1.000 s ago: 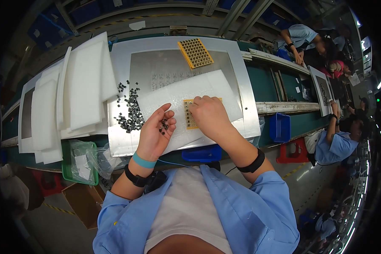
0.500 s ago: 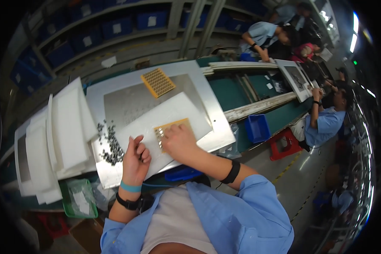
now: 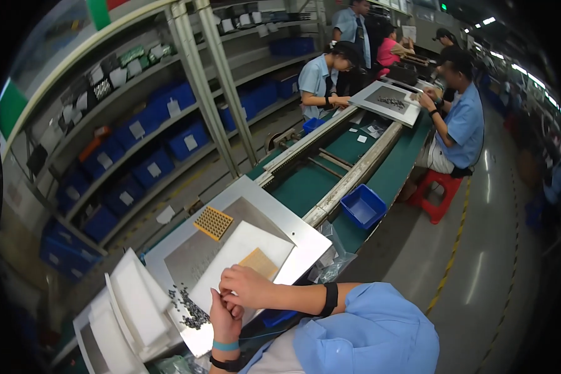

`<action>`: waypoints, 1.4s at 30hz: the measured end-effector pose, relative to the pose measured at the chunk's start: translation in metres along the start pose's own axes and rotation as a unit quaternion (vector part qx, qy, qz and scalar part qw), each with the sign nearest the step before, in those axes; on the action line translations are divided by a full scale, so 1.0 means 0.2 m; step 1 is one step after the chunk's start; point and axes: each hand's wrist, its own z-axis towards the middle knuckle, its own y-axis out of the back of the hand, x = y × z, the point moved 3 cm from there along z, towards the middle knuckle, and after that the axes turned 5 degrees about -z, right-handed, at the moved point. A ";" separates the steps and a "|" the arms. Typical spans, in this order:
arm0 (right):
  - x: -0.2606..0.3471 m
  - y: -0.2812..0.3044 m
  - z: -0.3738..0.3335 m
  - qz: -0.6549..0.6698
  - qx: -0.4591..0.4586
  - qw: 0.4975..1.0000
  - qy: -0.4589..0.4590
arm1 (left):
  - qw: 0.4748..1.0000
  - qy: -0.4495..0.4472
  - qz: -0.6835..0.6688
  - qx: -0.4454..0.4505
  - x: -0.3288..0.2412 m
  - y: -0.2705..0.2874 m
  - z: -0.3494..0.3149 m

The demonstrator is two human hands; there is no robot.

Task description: The worker is picking up tiny black components and placing them into a yellow grid board.

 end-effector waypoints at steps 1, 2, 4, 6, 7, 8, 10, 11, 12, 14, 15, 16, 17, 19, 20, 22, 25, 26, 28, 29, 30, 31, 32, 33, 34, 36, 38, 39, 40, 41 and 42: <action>0.00 0.04 -0.04 0.011 0.009 1.000 -0.005 | 1.000 -0.004 0.013 0.006 0.02 -0.09 -0.02; -0.01 0.09 -0.08 0.023 0.019 0.999 -0.012 | 0.999 0.002 0.027 -0.027 0.05 -0.16 -0.04; -0.03 0.17 -0.14 0.034 0.019 0.999 -0.014 | 0.994 0.010 0.053 -0.095 0.09 -0.28 -0.08; -0.04 0.25 -0.21 0.043 -0.002 0.999 -0.003 | 0.996 0.007 0.045 -0.074 0.16 -0.36 -0.11; -0.04 0.30 -0.24 0.049 -0.011 0.999 0.002 | 0.998 0.009 0.027 -0.057 0.19 -0.38 -0.13; -0.04 0.35 -0.27 0.050 -0.019 0.999 0.003 | 0.999 0.010 0.009 -0.040 0.22 -0.41 -0.15; -0.06 0.44 -0.33 0.042 -0.029 0.999 -0.005 | 0.999 0.010 0.014 -0.032 0.28 -0.45 -0.15; -0.06 0.48 -0.35 0.038 -0.034 0.999 -0.010 | 1.000 0.011 0.010 -0.025 0.30 -0.47 -0.15; -0.07 0.51 -0.38 0.040 -0.041 0.998 -0.010 | 1.000 0.013 0.007 -0.019 0.32 -0.49 -0.15; -0.06 0.57 -0.43 0.019 -0.057 0.998 0.003 | 0.999 0.025 0.017 -0.019 0.36 -0.50 -0.16; -0.07 0.59 -0.44 0.008 -0.058 0.998 0.012 | 0.999 0.035 0.014 -0.020 0.38 -0.52 -0.16; -0.10 0.60 -0.45 0.010 -0.056 0.998 0.011 | 0.999 0.047 0.009 -0.023 0.40 -0.54 -0.16; -0.13 0.59 -0.45 0.029 -0.040 0.999 0.009 | 0.998 0.048 0.006 -0.028 0.40 -0.54 -0.15; -0.19 0.54 -0.44 0.072 0.001 0.997 0.002 | 0.997 0.041 0.026 -0.059 0.37 -0.51 -0.10; -0.20 0.48 -0.42 0.086 0.020 0.996 0.000 | 0.995 0.036 0.028 -0.085 0.35 -0.44 -0.09; -0.25 0.36 -0.40 0.074 -0.018 0.996 -0.043 | 0.998 0.021 0.028 -0.060 0.29 -0.30 0.00; -0.47 0.13 -0.35 0.050 -0.002 0.990 -0.131 | 0.998 0.038 -0.009 -0.040 0.14 -0.02 0.23; -0.53 0.06 -0.29 0.050 0.003 0.983 -0.174 | 0.999 0.040 -0.025 -0.017 0.07 0.08 0.34; -0.62 -0.10 -0.15 -0.034 0.072 0.975 -0.207 | 0.998 0.037 -0.050 -0.004 -0.03 0.32 0.45; -0.65 -0.25 -0.13 -0.018 0.107 0.973 -0.206 | 0.996 0.036 -0.072 -0.035 0.00 0.49 0.43; -0.68 -0.39 -0.11 -0.038 0.146 0.972 -0.181 | 0.995 0.020 -0.087 -0.049 0.02 0.63 0.40; -0.70 -0.51 -0.10 -0.060 0.183 0.969 -0.153 | 0.993 0.004 -0.102 -0.061 0.05 0.75 0.36; -0.72 -0.62 -0.07 -0.084 0.212 0.966 -0.124 | 0.992 -0.012 -0.112 -0.066 0.06 0.85 0.36; -0.73 -0.72 -0.04 -0.077 0.232 0.962 -0.121 | 0.989 -0.011 -0.127 -0.081 0.07 0.94 0.36; -0.74 -0.80 0.01 -0.079 0.242 0.961 -0.112 | 0.987 -0.028 -0.135 -0.082 0.06 1.01 0.38; -0.75 -0.92 0.08 -0.084 0.261 0.957 -0.093 | 0.983 -0.064 -0.152 -0.086 0.05 1.12 0.39; -0.77 -0.99 0.11 -0.106 0.291 0.946 -0.099 | 0.979 -0.064 -0.167 -0.097 0.08 1.18 0.40; -0.78 -1.02 0.12 -0.123 0.309 0.937 -0.102 | 0.977 -0.069 -0.170 -0.107 0.09 1.20 0.41; -0.78 -1.06 0.14 -0.139 0.325 0.930 -0.103 | 0.975 -0.077 -0.170 -0.118 0.08 1.24 0.41; -0.78 -1.10 0.16 -0.144 0.326 0.928 -0.105 | 0.975 -0.074 -0.174 -0.113 0.06 1.27 0.43; -0.79 -1.13 0.18 -0.153 0.327 0.926 -0.110 | 0.979 -0.072 -0.162 -0.104 0.05 1.29 0.44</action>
